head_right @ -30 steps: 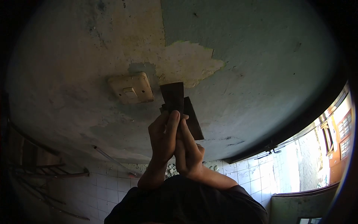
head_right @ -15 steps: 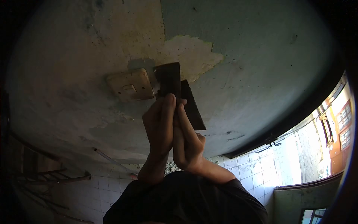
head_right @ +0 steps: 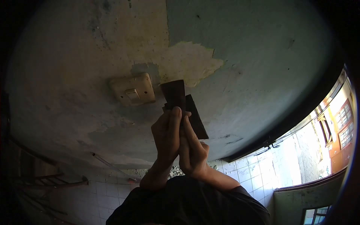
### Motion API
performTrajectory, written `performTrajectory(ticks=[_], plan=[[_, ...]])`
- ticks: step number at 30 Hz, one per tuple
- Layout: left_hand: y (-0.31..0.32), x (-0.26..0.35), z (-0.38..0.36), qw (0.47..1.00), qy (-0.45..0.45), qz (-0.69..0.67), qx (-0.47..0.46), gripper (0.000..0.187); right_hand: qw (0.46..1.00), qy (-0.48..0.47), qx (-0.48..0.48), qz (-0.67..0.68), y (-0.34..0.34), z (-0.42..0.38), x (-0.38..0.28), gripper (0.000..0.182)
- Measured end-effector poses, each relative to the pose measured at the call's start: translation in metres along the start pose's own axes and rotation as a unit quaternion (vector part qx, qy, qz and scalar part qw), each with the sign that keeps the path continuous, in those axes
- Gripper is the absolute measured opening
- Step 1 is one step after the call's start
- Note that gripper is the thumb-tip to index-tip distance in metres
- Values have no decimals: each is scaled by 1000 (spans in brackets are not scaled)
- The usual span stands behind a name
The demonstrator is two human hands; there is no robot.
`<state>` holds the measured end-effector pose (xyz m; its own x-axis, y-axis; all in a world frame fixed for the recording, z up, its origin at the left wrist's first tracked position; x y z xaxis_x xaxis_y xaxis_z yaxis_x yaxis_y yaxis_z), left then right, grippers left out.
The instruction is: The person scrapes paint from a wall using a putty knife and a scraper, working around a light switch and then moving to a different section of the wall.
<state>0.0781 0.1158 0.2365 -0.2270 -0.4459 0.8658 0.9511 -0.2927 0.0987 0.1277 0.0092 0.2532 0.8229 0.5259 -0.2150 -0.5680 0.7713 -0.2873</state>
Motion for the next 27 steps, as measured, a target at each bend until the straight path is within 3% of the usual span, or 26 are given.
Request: performTrajectory(ticks=[4,8,9,12,19,21,24,25,26,27], plan=[[-5,12,5,1000,-15,-11,-1,34,993,85,-1,82,-1,7,5,25],[-7,1,-5,1000,-6,-1,7,35,996,-22,-44,-75,4,-1,-11,20],[-6,2,-5,1000,-16,-7,8,34,998,48,-31,-5,1,3,-8,17],[-8,7,-4,998,-57,0,-25,34,999,28,-14,-23,3,-2,-12,16],[-10,11,2,1000,2,26,-2,34,993,90,-20,70,2,-1,2,18],[-10,11,5,1000,-16,16,0,33,998,46,-49,-18,7,-7,3,45],[-11,-4,-6,1000,-27,1,7,31,994,-32,-37,-97,11,-12,-5,48],[-11,-3,0,1000,-24,0,7,31,999,28,-16,4,9,-9,0,49],[-13,-1,3,1000,-23,9,1,31,999,36,-17,2,8,-5,-4,49],[-15,1,1,999,-27,18,-5,31,998,50,-18,30,7,1,-5,35]])
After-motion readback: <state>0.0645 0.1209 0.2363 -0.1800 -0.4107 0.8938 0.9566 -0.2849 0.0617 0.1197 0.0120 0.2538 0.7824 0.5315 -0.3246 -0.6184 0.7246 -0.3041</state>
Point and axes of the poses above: each hand's wrist, its own z-axis towards the middle knuckle, its own y-axis out of the palm, x = y × z, the point moved 9 cm from there along z, towards the middle knuckle, and after that the axes turned 10 degrees about z, right-handed, at the moved point
